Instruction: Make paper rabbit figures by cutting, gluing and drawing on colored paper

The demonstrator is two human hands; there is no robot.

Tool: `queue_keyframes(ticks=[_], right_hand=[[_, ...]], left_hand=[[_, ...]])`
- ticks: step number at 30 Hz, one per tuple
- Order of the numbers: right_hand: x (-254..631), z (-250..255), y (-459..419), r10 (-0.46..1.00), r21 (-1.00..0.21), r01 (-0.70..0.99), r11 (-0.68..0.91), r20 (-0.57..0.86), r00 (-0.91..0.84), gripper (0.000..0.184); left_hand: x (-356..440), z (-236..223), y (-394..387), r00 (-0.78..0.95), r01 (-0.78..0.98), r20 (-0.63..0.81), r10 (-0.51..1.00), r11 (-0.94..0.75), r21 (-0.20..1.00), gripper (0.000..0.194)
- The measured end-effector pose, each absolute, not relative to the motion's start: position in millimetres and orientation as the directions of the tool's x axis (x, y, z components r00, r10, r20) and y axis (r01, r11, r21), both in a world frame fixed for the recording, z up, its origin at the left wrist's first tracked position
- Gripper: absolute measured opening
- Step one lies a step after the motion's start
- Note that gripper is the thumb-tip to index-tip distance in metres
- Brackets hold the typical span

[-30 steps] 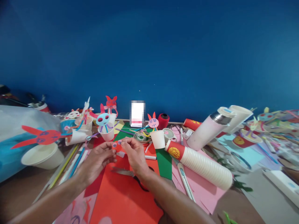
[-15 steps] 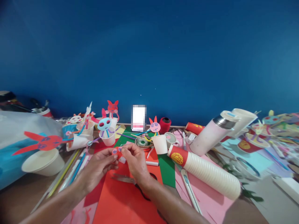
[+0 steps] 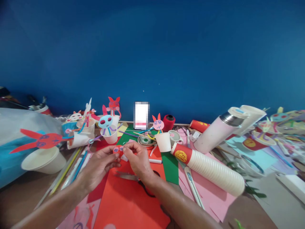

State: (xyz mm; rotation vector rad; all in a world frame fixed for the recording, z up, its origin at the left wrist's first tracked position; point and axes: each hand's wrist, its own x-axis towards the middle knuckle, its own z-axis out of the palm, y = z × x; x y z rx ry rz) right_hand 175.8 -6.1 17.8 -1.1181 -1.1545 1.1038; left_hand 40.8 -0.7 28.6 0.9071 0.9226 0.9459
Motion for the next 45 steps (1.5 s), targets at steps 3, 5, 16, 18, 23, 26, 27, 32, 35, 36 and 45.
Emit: queue_keyframes(ticks=[3,5,16,18,23,26,27,32,35,36,45], right_hand=[[175.5,16.5,-6.1,0.989,-0.991,-0.032,0.126,0.123,0.086,0.012],[175.3,15.0,-6.1,0.988,-0.991,-0.029,0.129,0.126,0.088,0.012],[175.7,12.3,-6.6,0.987,-0.99,0.006,0.139,0.14,0.083,0.011],[175.4,11.7,-6.9,0.985,-0.989,0.014,0.145,0.146,0.092,0.011],[175.3,9.7,-6.8,0.986,-0.99,0.006,0.142,0.142,0.082,0.011],[175.5,9.2,-6.3,0.985,-0.988,0.014,0.151,0.152,0.081,0.01],[175.4,9.1,-6.2,0.984,-0.988,0.018,0.154,0.155,0.085,0.01],[174.4,9.1,-6.1,0.984,-0.988,0.021,0.15,0.151,0.091,0.01],[174.3,9.7,-6.4,0.982,-0.987,0.033,0.16,0.162,0.095,0.01],[174.3,10.1,-6.5,0.981,-0.986,0.037,0.165,0.167,0.095,0.01],[172.0,13.3,-9.8,0.984,-0.988,0.029,0.153,0.155,0.086,0.011]], left_hand=[[40.5,29.5,-1.4,0.293,-0.238,-0.229,0.928,0.303,0.923,0.013],[40.3,29.8,-1.3,0.296,-0.24,-0.234,0.926,0.309,0.92,0.011],[41.5,27.8,-0.4,0.308,-0.258,-0.244,0.92,0.327,0.909,0.008],[41.5,27.6,-0.3,0.313,-0.264,-0.243,0.918,0.33,0.907,0.009],[41.8,28.5,-0.3,0.317,-0.287,-0.252,0.914,0.346,0.893,0.01],[41.7,29.3,-1.0,0.315,-0.294,-0.259,0.913,0.353,0.888,0.01],[41.6,29.4,-1.2,0.315,-0.297,-0.259,0.913,0.354,0.887,0.01],[41.4,28.2,-1.1,0.316,-0.291,-0.258,0.913,0.352,0.89,0.01],[41.3,27.2,-0.4,0.321,-0.285,-0.256,0.912,0.35,0.892,0.009],[41.2,27.0,-0.2,0.322,-0.283,-0.255,0.912,0.35,0.893,0.009],[40.3,26.6,-0.8,0.289,-0.263,-0.268,0.919,0.346,0.901,0.016]])
